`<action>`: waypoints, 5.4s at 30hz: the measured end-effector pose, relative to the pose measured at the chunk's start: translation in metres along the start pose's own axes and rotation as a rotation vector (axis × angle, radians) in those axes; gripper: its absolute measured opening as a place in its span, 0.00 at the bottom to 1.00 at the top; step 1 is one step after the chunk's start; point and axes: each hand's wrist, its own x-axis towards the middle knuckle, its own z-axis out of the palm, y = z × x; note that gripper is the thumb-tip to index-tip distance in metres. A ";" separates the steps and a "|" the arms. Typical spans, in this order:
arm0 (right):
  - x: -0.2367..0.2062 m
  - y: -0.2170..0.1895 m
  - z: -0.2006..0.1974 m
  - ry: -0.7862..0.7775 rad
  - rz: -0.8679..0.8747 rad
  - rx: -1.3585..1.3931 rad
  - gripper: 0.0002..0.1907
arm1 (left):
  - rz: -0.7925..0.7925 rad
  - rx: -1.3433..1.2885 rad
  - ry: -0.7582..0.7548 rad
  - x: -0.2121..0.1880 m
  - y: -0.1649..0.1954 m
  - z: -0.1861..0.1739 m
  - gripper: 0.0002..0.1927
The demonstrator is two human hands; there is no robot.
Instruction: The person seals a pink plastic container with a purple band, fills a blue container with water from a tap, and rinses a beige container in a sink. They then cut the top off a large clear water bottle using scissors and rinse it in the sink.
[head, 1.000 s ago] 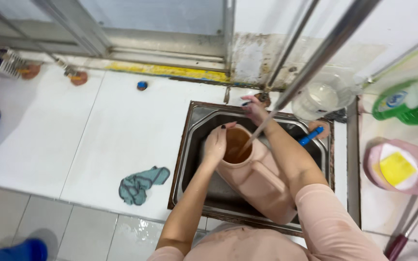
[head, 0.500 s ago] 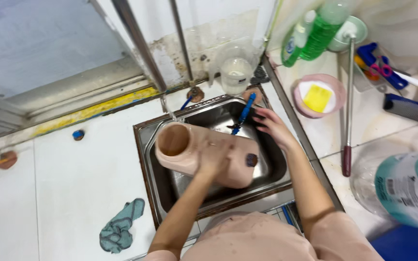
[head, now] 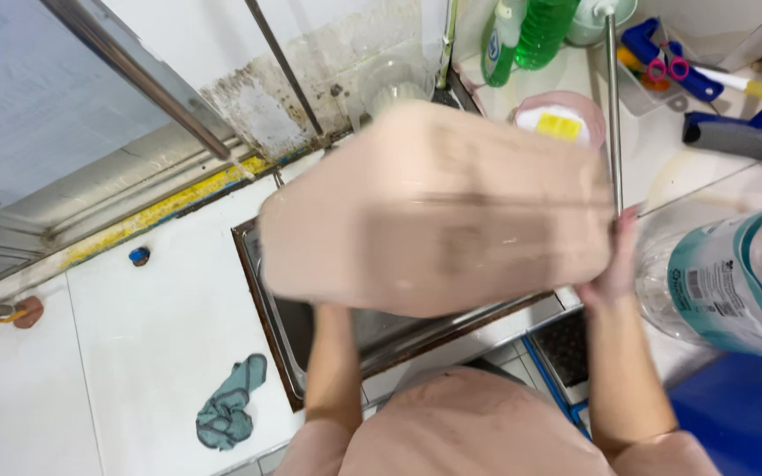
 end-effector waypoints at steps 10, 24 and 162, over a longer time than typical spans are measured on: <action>0.009 -0.160 0.113 -0.406 -0.512 -0.287 0.50 | 0.064 0.085 -0.213 0.014 -0.011 0.181 0.25; 0.023 -0.046 0.026 -0.068 -0.065 -0.319 0.43 | -0.130 0.149 -0.230 0.005 -0.080 0.106 0.25; -0.017 0.163 0.006 -0.110 0.390 0.172 0.11 | -0.327 0.654 -0.083 -0.329 -0.167 -0.156 0.30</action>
